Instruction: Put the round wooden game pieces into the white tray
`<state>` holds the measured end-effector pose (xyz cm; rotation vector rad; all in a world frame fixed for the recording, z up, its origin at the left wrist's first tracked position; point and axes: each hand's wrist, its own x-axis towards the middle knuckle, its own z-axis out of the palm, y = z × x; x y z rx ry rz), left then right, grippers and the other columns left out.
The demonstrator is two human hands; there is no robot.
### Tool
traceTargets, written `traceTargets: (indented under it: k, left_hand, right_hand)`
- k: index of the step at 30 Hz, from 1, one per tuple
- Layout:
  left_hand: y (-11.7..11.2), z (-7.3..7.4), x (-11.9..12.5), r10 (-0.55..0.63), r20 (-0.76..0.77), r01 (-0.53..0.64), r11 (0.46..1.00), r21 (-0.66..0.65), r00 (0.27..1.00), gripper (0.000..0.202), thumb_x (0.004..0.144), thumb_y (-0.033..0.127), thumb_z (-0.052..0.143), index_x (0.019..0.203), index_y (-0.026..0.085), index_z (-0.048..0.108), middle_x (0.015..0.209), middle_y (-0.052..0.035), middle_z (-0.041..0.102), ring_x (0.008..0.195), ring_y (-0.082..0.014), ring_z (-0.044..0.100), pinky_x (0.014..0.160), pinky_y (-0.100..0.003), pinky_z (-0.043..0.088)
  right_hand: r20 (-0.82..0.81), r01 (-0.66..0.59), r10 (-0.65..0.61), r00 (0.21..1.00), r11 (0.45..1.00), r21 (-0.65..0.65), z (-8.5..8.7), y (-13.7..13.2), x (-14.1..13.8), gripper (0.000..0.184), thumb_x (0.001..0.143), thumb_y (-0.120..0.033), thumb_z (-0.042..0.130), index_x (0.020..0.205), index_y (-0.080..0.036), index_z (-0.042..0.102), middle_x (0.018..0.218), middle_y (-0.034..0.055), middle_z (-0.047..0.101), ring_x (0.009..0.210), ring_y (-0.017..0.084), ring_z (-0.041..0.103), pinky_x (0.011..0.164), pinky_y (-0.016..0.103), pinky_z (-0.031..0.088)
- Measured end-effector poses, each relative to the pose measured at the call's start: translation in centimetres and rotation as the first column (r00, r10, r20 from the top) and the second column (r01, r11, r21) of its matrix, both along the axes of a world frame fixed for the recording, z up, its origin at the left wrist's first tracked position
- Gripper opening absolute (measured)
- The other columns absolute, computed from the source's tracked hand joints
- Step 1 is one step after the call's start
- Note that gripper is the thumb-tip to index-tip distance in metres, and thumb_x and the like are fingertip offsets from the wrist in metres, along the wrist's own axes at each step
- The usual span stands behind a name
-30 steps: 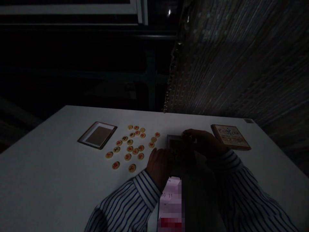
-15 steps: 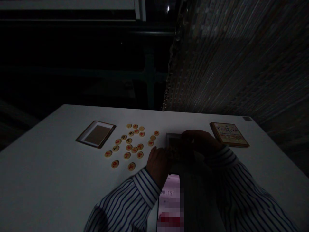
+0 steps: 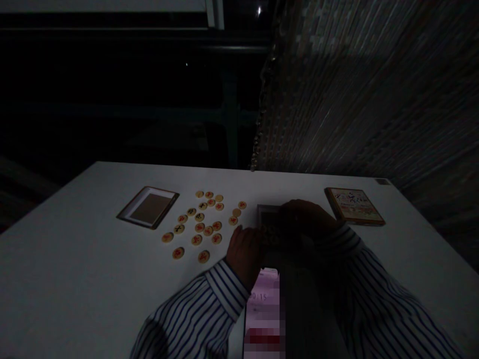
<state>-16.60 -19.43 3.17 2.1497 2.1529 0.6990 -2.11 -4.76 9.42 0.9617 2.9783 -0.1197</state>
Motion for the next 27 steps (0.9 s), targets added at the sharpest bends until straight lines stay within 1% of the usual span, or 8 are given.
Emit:
traceTargets:
  k: [3, 7, 11, 14, 19, 23, 27]
  left_hand:
    - [-0.05, 0.13, 0.08, 0.010, 0.004, -0.010, 1.000, -0.004, 1.000, 0.026, 0.078, 0.023, 0.053, 0.104, 0.018, 0.055, 0.099, -0.0051, 0.062, 0.096, -0.0194, 0.053, 0.097, -0.042, 0.030]
    - [-0.26, 0.11, 0.17, 0.036, -0.011, -0.035, 0.998, 0.048, 0.999, 0.026, 0.079, 0.023, 0.052, 0.104, 0.016, 0.055, 0.099, -0.0056, 0.062, 0.097, -0.0193, 0.053, 0.097, -0.040, 0.031]
    - [-0.32, -0.07, 0.17, 0.025, -0.015, -0.024, 0.996, 0.081, 1.000, 0.026, 0.079, 0.023, 0.051, 0.104, 0.017, 0.055, 0.098, -0.0056, 0.062, 0.096, -0.0193, 0.053, 0.097, -0.040, 0.031]
    - [-0.28, 0.08, 0.20, 0.032, 0.002, -0.032, 0.995, 0.092, 0.999, 0.026, 0.079, 0.023, 0.050, 0.104, 0.017, 0.055, 0.097, -0.0058, 0.063, 0.095, -0.0197, 0.054, 0.096, -0.040, 0.032]
    - [-0.28, 0.44, 0.24, 0.030, 0.020, -0.031, 0.998, 0.059, 0.999, 0.026, 0.080, 0.023, 0.049, 0.105, 0.017, 0.055, 0.096, -0.0054, 0.063, 0.095, -0.0198, 0.054, 0.096, -0.040, 0.033]
    - [-0.29, 0.32, 0.18, 0.020, 0.013, -0.020, 0.999, 0.042, 1.000, 0.029, 0.079, 0.022, 0.051, 0.107, 0.017, 0.054, 0.100, -0.0066, 0.062, 0.098, -0.0204, 0.053, 0.096, -0.042, 0.032]
    - [-0.21, 0.13, 0.07, 0.014, -0.002, -0.014, 0.999, 0.030, 1.000, 0.026, 0.079, 0.022, 0.050, 0.104, 0.018, 0.055, 0.097, -0.0067, 0.062, 0.096, -0.0203, 0.053, 0.096, -0.043, 0.032]
  right_hand:
    - [0.088, -0.043, 0.039, 0.995, 0.998, 0.054, -0.54, 0.11, -0.27, 0.025, 0.079, -0.030, 0.045, 0.095, -0.020, 0.062, 0.090, 0.0074, 0.064, 0.082, 0.020, 0.058, 0.067, 0.029, 0.042]
    - [0.155, -0.058, 0.041, 0.987, 0.993, 0.103, -0.85, 0.17, -0.43, 0.024, 0.080, -0.031, 0.044, 0.091, -0.019, 0.061, 0.087, 0.0077, 0.064, 0.079, 0.020, 0.059, 0.063, 0.028, 0.040]
    - [0.169, -0.085, 0.069, 0.983, 0.992, 0.091, -0.88, 0.27, -0.34, 0.020, 0.080, -0.030, 0.045, 0.090, -0.022, 0.061, 0.087, 0.0057, 0.064, 0.079, 0.020, 0.059, 0.062, 0.028, 0.040]
    - [0.172, -0.089, 0.074, 0.982, 0.992, 0.085, -0.85, 0.25, -0.33, 0.020, 0.080, -0.030, 0.046, 0.091, -0.022, 0.061, 0.086, 0.0058, 0.064, 0.080, 0.020, 0.059, 0.062, 0.028, 0.040]
    - [0.187, -0.079, 0.067, 0.980, 0.995, 0.061, -0.79, 0.19, -0.44, 0.021, 0.080, -0.030, 0.046, 0.090, -0.021, 0.061, 0.087, 0.0062, 0.064, 0.081, 0.019, 0.058, 0.063, 0.026, 0.039]
    - [0.188, -0.067, 0.058, 0.980, 0.997, 0.043, -0.68, 0.18, -0.52, 0.021, 0.080, -0.030, 0.046, 0.091, -0.021, 0.061, 0.090, 0.0073, 0.063, 0.082, 0.018, 0.058, 0.062, 0.026, 0.038]
    - [0.211, -0.067, 0.059, 0.976, 0.997, 0.031, -0.45, 0.02, -0.56, 0.021, 0.082, -0.028, 0.044, 0.091, -0.020, 0.062, 0.091, 0.0087, 0.063, 0.082, 0.018, 0.058, 0.062, 0.026, 0.038]
